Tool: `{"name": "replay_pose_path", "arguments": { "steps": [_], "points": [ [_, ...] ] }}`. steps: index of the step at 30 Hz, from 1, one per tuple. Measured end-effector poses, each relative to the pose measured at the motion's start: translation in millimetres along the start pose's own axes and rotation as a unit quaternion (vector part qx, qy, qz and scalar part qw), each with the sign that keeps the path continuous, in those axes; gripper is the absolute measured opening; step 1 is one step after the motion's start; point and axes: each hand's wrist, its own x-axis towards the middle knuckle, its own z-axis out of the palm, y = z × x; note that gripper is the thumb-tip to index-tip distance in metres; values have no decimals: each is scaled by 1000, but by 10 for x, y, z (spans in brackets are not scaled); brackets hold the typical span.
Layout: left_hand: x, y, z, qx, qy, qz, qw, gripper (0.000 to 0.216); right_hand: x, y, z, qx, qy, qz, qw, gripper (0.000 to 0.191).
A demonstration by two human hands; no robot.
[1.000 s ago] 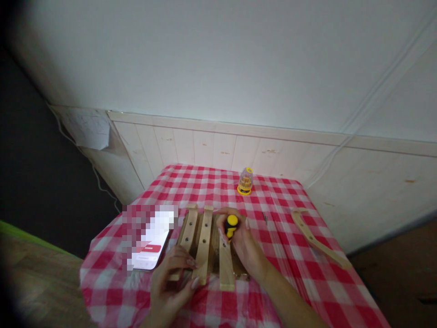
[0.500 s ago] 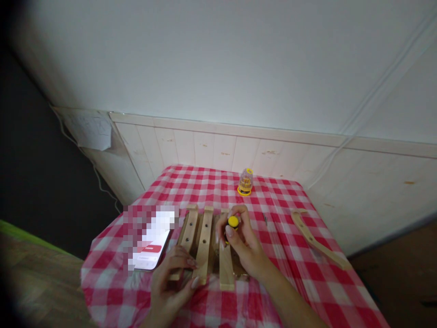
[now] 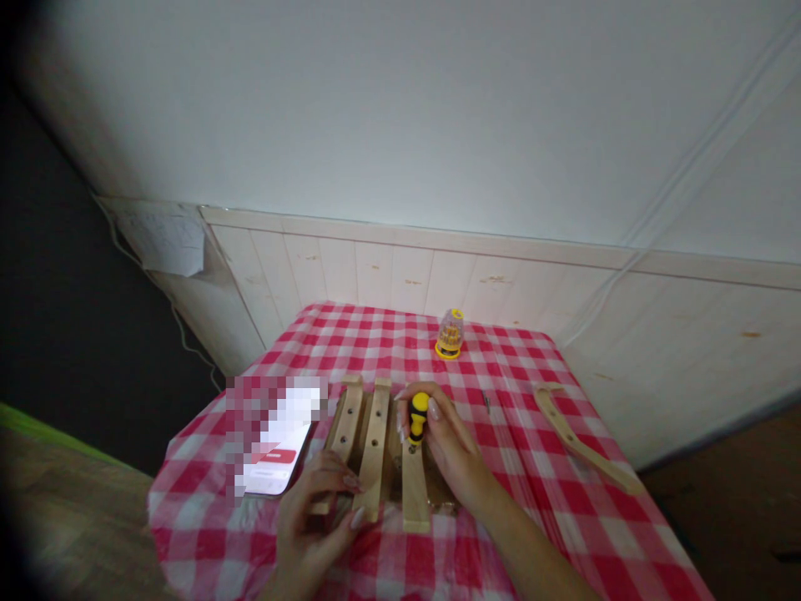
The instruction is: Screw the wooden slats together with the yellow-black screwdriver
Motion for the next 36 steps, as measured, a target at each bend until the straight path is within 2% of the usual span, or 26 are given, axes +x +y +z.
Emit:
{"name": "replay_pose_path", "arguments": {
  "steps": [7, 17, 22, 30, 36],
  "points": [
    [8, -3, 5, 4, 0, 3, 1000, 16, 4, -55, 13, -18, 2, -12, 1000, 28],
    [0, 6, -9, 12, 3, 5, 1000, 17, -52, -20, -78, -110, 15, -27, 993, 31],
    [15, 20, -5, 13, 7, 11, 1000, 17, -48, -8, -109, -119, 3, -41, 992, 25],
    [5, 15, -7, 18, 3, 6, 1000, 17, -51, -3, -105, -125, 7, -41, 991, 27],
    [14, 37, -4, 22, 10, 10, 1000, 18, -56, 16, -137, -158, 43, -32, 986, 35]
  ]
}}
